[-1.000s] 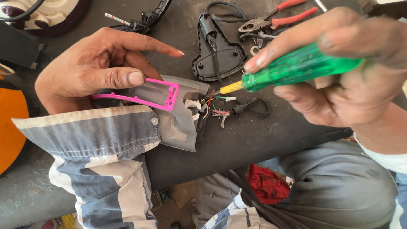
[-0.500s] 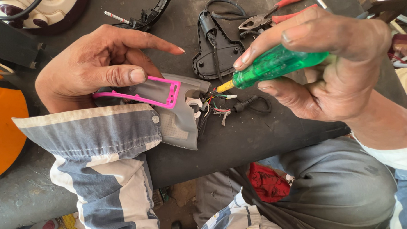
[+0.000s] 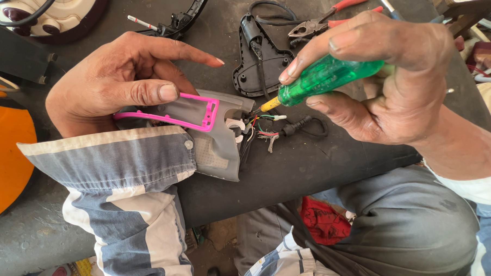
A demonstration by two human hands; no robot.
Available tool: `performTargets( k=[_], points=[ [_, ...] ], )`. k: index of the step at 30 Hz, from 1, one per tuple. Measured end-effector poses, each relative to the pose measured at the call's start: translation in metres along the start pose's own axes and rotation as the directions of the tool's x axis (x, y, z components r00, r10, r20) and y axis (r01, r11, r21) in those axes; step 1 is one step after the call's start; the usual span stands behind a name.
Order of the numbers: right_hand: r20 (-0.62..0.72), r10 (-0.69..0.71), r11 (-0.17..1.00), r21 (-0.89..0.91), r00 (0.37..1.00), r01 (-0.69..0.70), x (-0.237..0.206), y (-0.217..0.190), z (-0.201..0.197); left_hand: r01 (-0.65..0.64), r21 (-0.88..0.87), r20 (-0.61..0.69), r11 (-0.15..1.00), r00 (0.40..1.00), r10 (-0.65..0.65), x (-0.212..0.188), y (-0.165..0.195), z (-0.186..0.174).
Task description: The person repairs an electric iron at a workbench. They handle the red power cord, strip and connect the internal wiring to the iron's terminals, then use a screwdriver to fasten components and reassemble the iron body and handle.
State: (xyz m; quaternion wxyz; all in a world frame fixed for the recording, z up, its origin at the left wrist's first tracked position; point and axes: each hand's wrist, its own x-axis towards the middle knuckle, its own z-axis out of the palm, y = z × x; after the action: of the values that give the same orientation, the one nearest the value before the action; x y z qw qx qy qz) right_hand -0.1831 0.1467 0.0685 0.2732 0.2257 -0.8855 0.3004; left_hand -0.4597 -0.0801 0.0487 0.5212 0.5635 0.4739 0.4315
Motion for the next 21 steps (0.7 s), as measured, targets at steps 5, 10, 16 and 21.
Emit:
performTargets(
  k=[5,10,16,21],
  points=[
    [-0.022,0.122,0.983,-0.132,0.992,-0.124,0.004,-0.009,0.0,-0.018,0.005,0.035,1.0,0.999,0.018,0.002,-0.001,-0.002],
    [-0.012,0.099,0.985,-0.137,0.995,-0.1,0.011,-0.007,0.002,-0.03,0.004,0.056,1.0,0.998,0.03,0.003,-0.002,-0.004],
    [0.007,0.042,0.979,-0.2,0.999,-0.04,0.02,-0.006,0.008,-0.029,0.026,0.049,0.999,0.998,0.028,0.003,-0.003,-0.004],
    [0.09,0.204,0.971,-0.143,0.975,-0.19,0.028,-0.021,-0.006,-0.035,-0.01,0.079,0.999,0.996,0.036,0.005,-0.001,-0.004]
  ],
)
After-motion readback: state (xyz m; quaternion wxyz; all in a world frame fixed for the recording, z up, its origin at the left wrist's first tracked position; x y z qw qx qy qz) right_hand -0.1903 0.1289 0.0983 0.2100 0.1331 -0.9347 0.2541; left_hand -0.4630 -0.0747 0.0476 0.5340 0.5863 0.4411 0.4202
